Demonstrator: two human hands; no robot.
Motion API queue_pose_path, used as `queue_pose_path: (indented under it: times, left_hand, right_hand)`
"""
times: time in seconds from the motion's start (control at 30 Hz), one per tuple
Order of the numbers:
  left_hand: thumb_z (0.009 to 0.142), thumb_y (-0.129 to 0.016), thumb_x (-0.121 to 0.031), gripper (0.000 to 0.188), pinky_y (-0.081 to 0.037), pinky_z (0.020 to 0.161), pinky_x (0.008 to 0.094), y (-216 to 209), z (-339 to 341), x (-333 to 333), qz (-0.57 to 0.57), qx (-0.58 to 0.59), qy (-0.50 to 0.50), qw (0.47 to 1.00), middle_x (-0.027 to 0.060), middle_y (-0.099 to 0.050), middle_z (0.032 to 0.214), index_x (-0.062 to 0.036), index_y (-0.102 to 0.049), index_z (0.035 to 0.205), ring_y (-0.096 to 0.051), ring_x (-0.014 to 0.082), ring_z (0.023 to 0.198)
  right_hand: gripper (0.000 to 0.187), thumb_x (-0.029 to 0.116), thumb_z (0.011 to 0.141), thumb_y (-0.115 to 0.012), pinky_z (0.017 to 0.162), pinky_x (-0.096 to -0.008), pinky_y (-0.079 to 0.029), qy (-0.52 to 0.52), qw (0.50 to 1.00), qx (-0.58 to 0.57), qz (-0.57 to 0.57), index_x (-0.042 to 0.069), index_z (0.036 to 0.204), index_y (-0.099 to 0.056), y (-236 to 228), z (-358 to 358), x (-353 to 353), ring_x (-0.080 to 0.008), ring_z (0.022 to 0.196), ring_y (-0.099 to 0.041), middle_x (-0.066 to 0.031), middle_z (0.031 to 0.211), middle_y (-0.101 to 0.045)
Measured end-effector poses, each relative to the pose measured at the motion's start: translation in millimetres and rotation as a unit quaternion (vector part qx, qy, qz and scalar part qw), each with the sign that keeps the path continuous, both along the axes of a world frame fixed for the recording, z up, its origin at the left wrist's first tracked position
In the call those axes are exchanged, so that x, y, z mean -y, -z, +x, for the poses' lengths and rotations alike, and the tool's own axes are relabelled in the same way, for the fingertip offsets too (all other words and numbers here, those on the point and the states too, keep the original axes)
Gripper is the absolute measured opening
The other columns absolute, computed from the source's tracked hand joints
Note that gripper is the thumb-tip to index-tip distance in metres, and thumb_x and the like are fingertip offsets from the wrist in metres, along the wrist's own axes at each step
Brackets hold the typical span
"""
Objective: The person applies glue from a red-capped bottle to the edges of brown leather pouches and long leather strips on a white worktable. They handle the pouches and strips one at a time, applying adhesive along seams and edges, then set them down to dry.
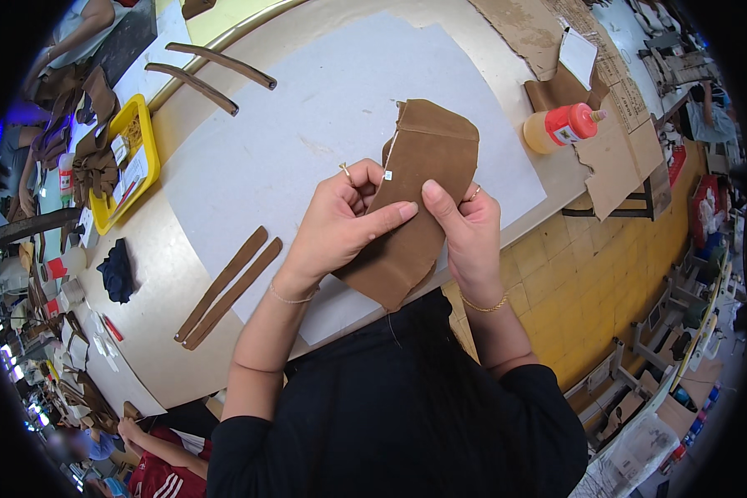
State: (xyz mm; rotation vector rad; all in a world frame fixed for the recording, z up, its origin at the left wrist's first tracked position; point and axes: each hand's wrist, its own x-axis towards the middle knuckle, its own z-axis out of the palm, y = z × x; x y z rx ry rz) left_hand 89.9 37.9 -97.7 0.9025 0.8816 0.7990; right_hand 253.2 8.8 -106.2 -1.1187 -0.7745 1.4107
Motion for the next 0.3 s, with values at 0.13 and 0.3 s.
queue_pose_path:
  times: [0.13,0.3]
  left_hand:
    - [0.082,-0.070,-0.004,0.020,-0.046,0.069,0.0167,-3,5,3,-0.025,0.047,-0.022,0.998,-0.0015,-0.061,0.088,-0.0034,-0.054,0.093,-0.056,0.0013,0.078]
    - [0.081,-0.071,-0.004,0.024,-0.049,0.076,0.0186,0,3,2,-0.036,0.063,-0.045,0.996,0.0022,-0.064,0.096,-0.0024,-0.055,0.099,-0.060,0.0044,0.084]
  right_hand:
    - [0.032,0.027,0.093,-0.060,0.071,-0.0218,-0.049,0.011,1.000,-0.001,-0.012,-0.004,0.098,-0.063,8,2,-3,-0.0064,0.081,-0.059,-0.0064,0.092,-0.066]
    - [0.042,0.033,0.097,-0.051,0.079,-0.0235,-0.048,0.014,0.997,-0.076,-0.001,-0.007,0.107,-0.060,-11,2,-7,-0.0092,0.089,-0.060,-0.0115,0.099,-0.066]
